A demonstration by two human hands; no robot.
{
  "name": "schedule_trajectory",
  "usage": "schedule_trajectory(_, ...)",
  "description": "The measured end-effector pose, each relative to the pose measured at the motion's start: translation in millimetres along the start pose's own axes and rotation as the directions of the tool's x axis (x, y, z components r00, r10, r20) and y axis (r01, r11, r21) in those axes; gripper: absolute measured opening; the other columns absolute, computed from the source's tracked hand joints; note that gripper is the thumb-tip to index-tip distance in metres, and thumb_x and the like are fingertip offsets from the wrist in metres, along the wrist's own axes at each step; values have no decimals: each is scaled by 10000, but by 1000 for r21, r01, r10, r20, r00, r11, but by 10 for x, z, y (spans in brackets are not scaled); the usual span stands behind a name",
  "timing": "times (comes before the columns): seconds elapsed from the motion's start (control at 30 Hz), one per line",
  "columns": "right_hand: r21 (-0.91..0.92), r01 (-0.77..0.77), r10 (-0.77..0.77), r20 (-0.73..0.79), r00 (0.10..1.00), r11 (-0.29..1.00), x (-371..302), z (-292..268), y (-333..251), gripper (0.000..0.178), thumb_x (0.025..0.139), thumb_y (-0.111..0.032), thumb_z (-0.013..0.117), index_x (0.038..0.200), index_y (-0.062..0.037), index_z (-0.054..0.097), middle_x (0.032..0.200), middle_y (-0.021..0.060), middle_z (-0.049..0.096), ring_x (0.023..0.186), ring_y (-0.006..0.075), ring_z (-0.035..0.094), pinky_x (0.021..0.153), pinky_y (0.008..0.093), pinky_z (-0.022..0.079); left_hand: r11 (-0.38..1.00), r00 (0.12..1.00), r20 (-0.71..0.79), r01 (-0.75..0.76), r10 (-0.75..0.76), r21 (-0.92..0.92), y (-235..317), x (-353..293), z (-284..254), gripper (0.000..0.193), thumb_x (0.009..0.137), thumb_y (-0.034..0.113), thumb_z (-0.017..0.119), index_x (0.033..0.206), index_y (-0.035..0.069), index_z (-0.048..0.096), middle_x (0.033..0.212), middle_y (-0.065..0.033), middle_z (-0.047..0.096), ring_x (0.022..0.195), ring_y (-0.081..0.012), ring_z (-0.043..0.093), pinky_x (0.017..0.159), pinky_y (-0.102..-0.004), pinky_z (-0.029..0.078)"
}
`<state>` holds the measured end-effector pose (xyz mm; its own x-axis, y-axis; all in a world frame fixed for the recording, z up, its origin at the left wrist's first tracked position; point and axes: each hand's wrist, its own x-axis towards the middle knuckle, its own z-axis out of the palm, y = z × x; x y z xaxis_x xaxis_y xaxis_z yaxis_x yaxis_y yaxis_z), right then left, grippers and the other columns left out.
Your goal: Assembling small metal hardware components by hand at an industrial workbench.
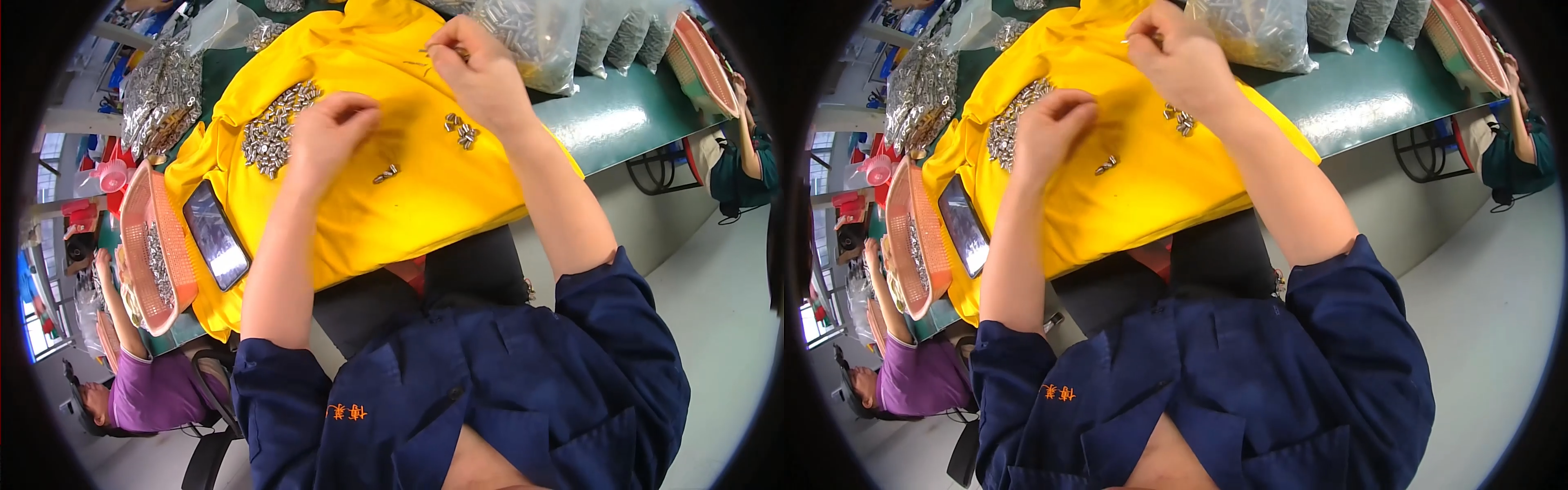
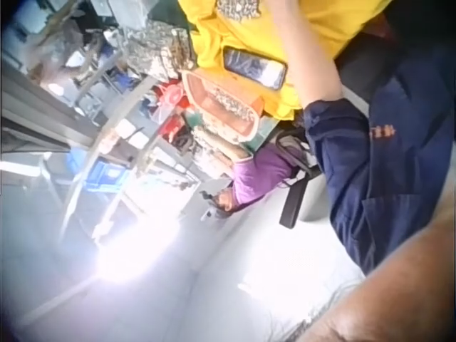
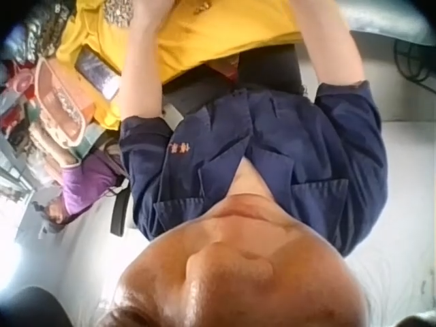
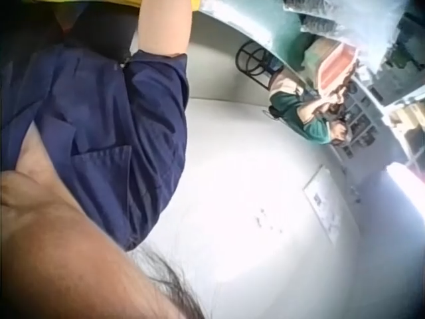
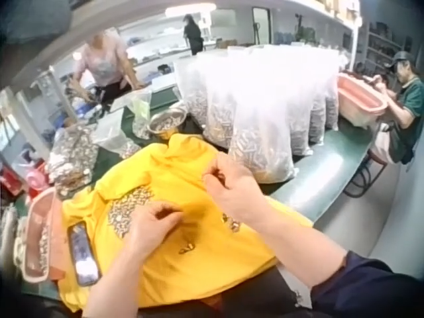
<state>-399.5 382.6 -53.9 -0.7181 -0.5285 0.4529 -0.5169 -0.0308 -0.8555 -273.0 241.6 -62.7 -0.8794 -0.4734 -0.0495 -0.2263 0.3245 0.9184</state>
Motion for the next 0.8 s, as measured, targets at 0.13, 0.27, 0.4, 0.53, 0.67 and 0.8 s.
schedule_trajectory(0.13, -59, 47, -48, -7, 999, 997, -13, 24, -22, 85, 770, -87, 532, 819, -20, 513, 687, 16, 517, 625, 64, 459, 573, 203, 392, 968, 970, 169, -202, 177, 146, 319, -59, 272, 202, 727, 144, 610, 885, 17, 615, 765, -59, 626, 676, -123, 587, 641, -231, 451)
schedule_trajectory(0.27, -69, 33, -35, -27, 999, 997, 16, -11, -65, 82, 754, -70, 534, 791, -26, 475, 611, 62, 469, 527, 146, 440, 517, 271, 394, 970, 964, 202, -202, 173, 135, 358, -94, 128, 229, 732, 153, 606, 928, 35, 607, 806, -61, 615, 701, -105, 572, 641, -226, 442)
schedule_trajectory(0.4, -7, 80, -80, 9, 997, 997, 8, 29, -91, 93, 749, -72, 536, 796, -22, 473, 611, 74, 477, 530, 155, 454, 516, 274, 395, 722, 856, 421, -492, 299, 487, 235, -321, -52, 215, 691, 131, 590, 885, 41, 611, 838, -90, 590, 722, -216, 567, 671, -283, 449)
schedule_trajectory(0.53, -58, 30, -26, 70, 997, 998, -13, 22, -83, 86, 762, -84, 531, 801, -20, 488, 637, 42, 496, 555, 114, 448, 525, 245, 390, 652, 865, 384, -498, 324, 572, 195, -379, 23, 156, 694, 114, 576, 826, 34, 605, 824, -99, 571, 774, -263, 555, 693, -318, 448)
schedule_trajectory(0.67, -53, 58, -54, 71, 996, 997, -38, 57, -30, 80, 771, -90, 527, 810, -23, 507, 663, 9, 505, 587, 69, 431, 539, 217, 378, 671, 874, 381, -479, 302, 566, 204, -390, 13, 142, 699, 109, 577, 817, 33, 603, 820, -103, 571, 776, -262, 555, 688, -317, 447)
schedule_trajectory(0.8, -2, 49, -48, 94, 994, 999, -41, 54, -42, 125, 737, -114, 538, 793, -10, 497, 644, 87, 539, 568, 161, 512, 539, 261, 417, 937, 951, 298, -176, 82, 301, 252, -280, -34, 118, 731, 102, 591, 800, 6, 594, 744, -72, 600, 660, -161, 581, 609, -255, 454)
